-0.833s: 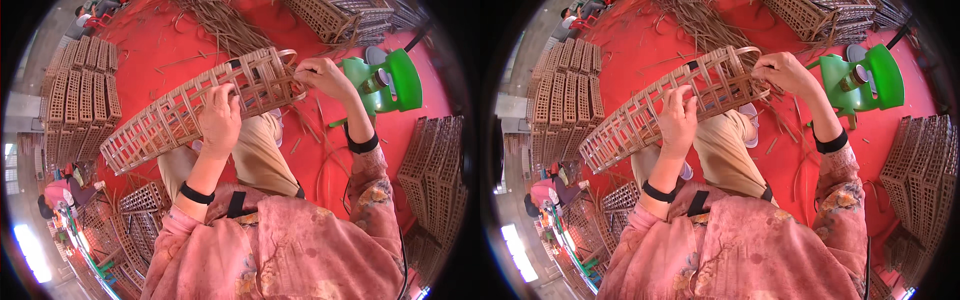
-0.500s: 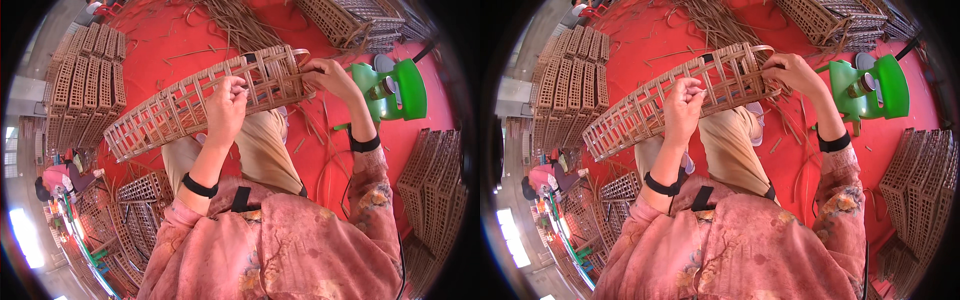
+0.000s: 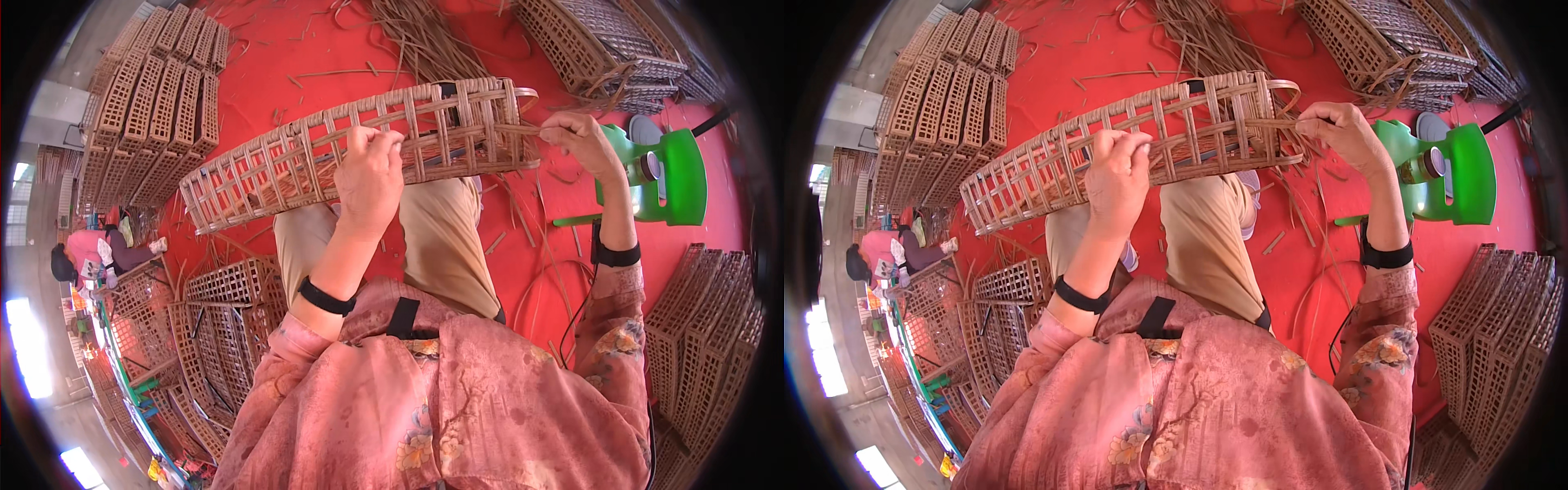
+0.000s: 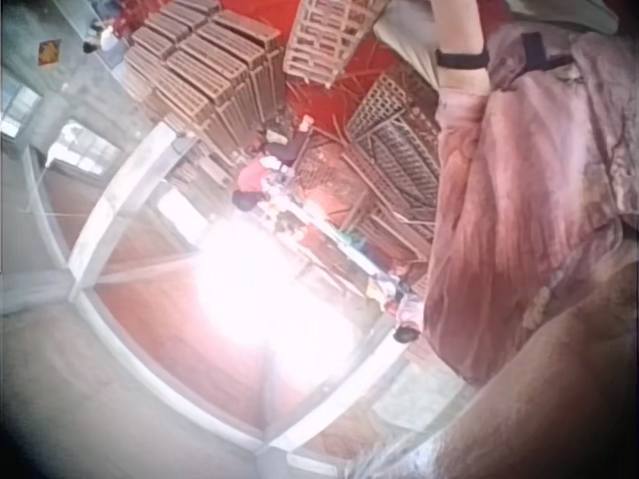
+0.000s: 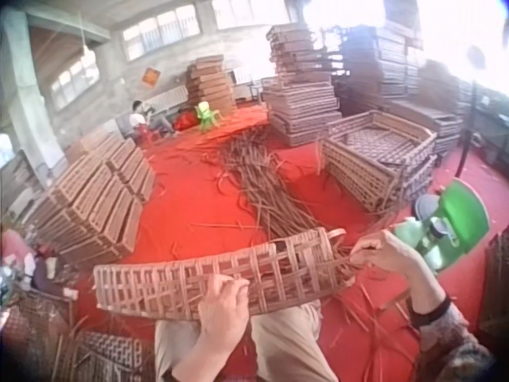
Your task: The recorder is weaving or assembling a rectangular bamboo or wicker furniture frame using thin strips of material.
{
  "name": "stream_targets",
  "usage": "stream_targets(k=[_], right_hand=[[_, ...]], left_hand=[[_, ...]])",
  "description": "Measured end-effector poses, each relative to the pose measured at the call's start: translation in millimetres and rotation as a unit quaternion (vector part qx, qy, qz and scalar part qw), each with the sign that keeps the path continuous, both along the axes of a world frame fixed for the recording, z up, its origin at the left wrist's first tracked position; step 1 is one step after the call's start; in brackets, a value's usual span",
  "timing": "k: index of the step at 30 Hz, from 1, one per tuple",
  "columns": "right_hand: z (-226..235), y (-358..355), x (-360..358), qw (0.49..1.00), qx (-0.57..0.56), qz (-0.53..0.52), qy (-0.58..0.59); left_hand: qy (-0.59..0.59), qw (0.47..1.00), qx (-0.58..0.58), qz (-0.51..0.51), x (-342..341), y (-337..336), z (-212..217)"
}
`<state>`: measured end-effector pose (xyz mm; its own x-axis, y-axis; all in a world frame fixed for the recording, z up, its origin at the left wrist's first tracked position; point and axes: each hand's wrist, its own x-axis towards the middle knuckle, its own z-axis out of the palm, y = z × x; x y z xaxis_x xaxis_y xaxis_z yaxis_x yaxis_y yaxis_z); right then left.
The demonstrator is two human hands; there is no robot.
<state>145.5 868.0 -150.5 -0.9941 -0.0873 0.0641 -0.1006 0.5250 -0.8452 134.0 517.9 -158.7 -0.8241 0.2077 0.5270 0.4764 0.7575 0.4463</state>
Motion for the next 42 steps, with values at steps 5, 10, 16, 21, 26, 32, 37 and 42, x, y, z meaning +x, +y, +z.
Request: stream_targets(k=[5,10,16,21,26,32,37,42], right_hand=[[-7,-4,-6,0.999,-0.028,0.010,-0.040],[-7,-9,-10,0.995,-0.054,0.006,-0.080],[5,11,-6,0.999,-0.023,-0.040,-0.006],[-2,18,-16,0.998,-0.014,-0.046,-0.029],[-8,14,-22,0.998,-0.047,-0.032,-0.028],[-2,11,-17,0.998,-0.006,-0.037,-0.044],[1,-1,-17,0.995,-0.015,-0.045,-0.086],[-12,-3,-18,0.995,-0.024,-0.038,-0.085]], left_hand=[[-0.027,0.999,-0.012,0.011,-3,-9,-5],[-0.142,0.981,0.126,-0.044,-16,-26,-8],[-0.046,0.995,0.089,0.005,-8,-53,-4],[0.073,0.997,-0.013,0.014,-5,-57,-10],[0.012,0.999,-0.022,0.049,-5,-57,-9],[0.005,0.998,0.019,0.058,-3,-68,-13],[-0.057,0.996,0.049,0.055,-9,-76,-17],[-0.245,0.943,0.226,0.002,-14,-87,-1]])
